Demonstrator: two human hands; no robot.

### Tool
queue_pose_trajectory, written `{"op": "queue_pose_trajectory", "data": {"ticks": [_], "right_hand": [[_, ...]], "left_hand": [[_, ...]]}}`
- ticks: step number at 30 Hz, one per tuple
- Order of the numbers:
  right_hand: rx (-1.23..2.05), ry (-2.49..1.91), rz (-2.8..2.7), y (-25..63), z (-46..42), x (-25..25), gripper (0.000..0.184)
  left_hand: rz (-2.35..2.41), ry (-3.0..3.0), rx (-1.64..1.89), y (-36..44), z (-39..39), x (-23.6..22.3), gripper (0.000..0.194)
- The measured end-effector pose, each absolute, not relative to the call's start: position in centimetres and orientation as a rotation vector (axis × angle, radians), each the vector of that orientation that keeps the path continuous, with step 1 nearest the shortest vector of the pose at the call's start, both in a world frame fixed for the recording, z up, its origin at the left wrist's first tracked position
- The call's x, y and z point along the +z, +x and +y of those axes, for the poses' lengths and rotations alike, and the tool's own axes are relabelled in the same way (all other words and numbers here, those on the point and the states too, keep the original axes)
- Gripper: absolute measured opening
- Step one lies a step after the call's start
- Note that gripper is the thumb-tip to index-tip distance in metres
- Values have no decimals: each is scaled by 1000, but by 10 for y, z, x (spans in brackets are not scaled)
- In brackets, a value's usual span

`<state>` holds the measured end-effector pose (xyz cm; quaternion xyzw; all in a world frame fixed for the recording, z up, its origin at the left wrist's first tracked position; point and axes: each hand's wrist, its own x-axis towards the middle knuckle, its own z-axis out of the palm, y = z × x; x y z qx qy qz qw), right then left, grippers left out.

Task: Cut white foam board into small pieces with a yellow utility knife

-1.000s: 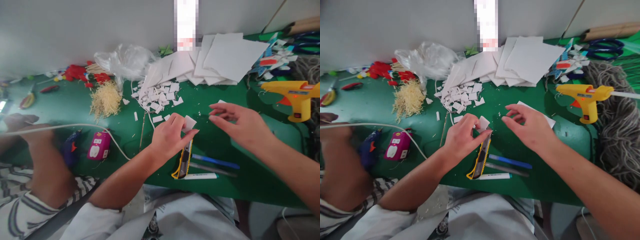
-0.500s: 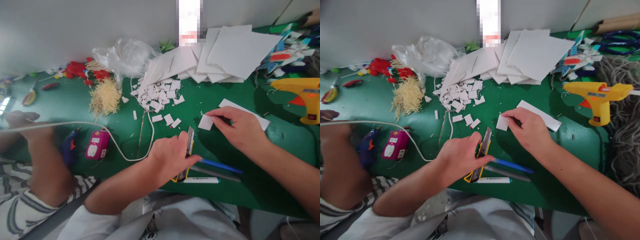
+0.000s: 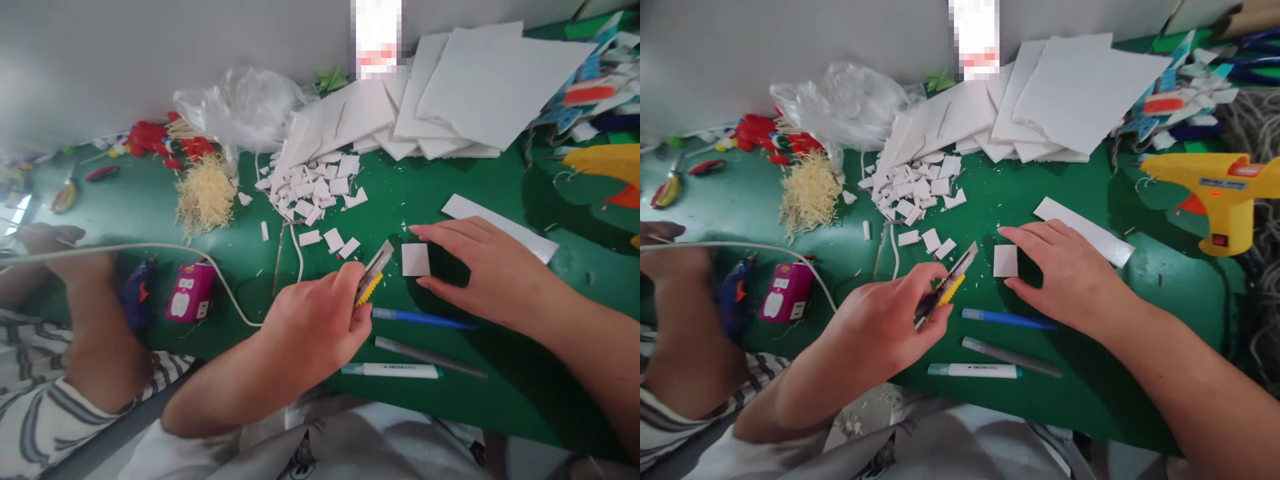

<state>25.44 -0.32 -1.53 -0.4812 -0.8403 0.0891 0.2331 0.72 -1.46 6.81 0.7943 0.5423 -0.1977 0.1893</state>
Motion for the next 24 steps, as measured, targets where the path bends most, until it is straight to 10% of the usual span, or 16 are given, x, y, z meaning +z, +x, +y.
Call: {"op": "queue_pose_trajectory", "data": {"ticks": [24], "right_hand": [[67, -1268, -2388, 242, -7, -22, 27]], "left_hand": [[1332, 2811, 24, 2, -21, 40, 55]]}}
